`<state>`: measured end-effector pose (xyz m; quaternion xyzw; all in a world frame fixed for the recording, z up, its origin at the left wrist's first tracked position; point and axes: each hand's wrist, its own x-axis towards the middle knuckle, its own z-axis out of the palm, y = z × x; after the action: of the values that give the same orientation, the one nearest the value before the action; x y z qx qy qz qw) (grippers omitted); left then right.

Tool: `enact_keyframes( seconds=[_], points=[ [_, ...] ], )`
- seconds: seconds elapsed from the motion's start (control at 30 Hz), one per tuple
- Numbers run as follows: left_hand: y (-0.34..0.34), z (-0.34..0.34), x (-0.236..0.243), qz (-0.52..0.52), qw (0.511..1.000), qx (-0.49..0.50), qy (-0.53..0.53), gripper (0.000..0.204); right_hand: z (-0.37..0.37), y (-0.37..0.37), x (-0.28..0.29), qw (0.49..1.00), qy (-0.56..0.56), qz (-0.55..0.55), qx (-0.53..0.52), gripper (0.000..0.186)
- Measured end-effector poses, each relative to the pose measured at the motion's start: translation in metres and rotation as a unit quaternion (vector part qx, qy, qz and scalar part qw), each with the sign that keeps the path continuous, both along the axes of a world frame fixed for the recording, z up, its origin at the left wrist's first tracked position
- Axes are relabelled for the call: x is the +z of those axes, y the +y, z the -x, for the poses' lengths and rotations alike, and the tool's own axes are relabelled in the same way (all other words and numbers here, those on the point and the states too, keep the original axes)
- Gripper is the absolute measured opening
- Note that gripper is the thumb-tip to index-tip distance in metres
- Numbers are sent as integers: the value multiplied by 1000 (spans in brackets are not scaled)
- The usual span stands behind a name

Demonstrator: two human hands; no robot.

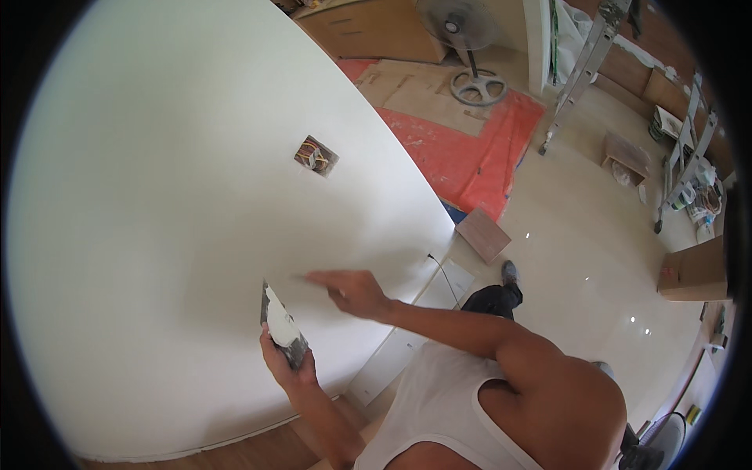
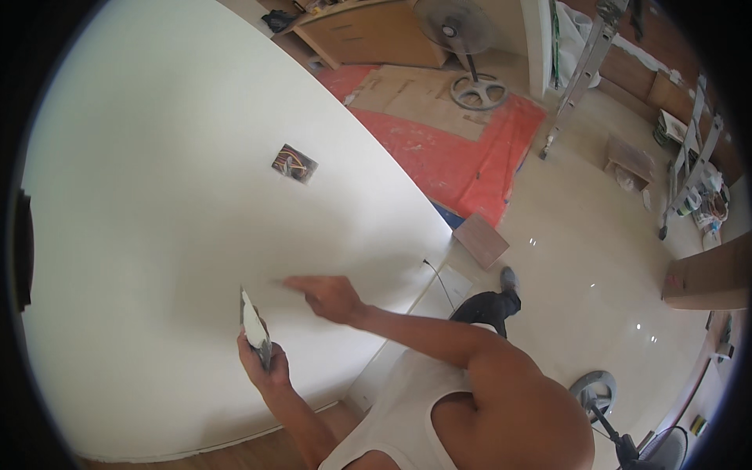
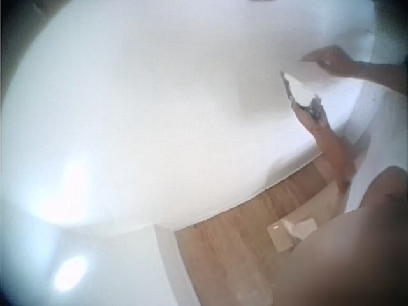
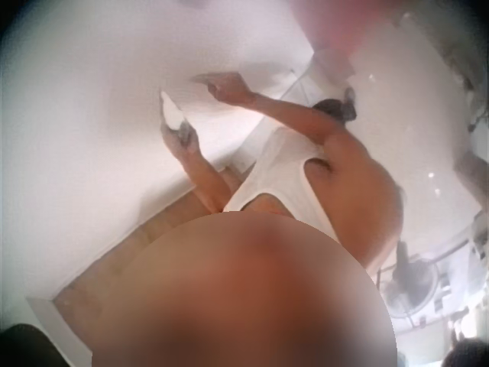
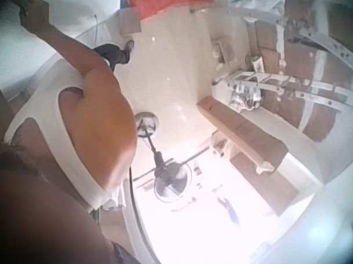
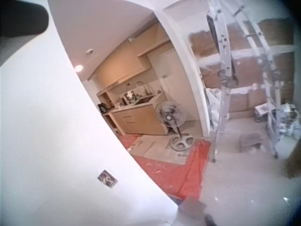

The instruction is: The person applies wall compound to a wall using a putty knife and hawk. They repeatedly scoop compound from the hawk and smooth it onto the wall surface around an electrical outlet and along the baseboard area.

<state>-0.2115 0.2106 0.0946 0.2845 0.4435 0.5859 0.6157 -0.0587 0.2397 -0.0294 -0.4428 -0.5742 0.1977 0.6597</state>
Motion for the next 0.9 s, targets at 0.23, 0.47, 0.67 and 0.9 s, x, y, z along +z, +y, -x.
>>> enact_keyframes(
  seconds=[0.23, 0.47, 0.67, 0.9],
  points=[
    [-15, -7, 16, -35, 998, 38, 22, 29, 12, 89, -9, 898, 338, 132, -248, 40],
    [-14, 8, 2, -2, 997, 62, 42, 31, 28, 159, 20, 867, 369, 108, -318, 59],
    [-12, 37, -12, -1, 997, 48, 61, 31, 46, 157, 61, 873, 374, 115, -291, 67],
    [-14, 37, -11, 15, 995, 44, 93, 31, 46, 149, 116, 883, 389, 101, -241, 74]
  ],
)
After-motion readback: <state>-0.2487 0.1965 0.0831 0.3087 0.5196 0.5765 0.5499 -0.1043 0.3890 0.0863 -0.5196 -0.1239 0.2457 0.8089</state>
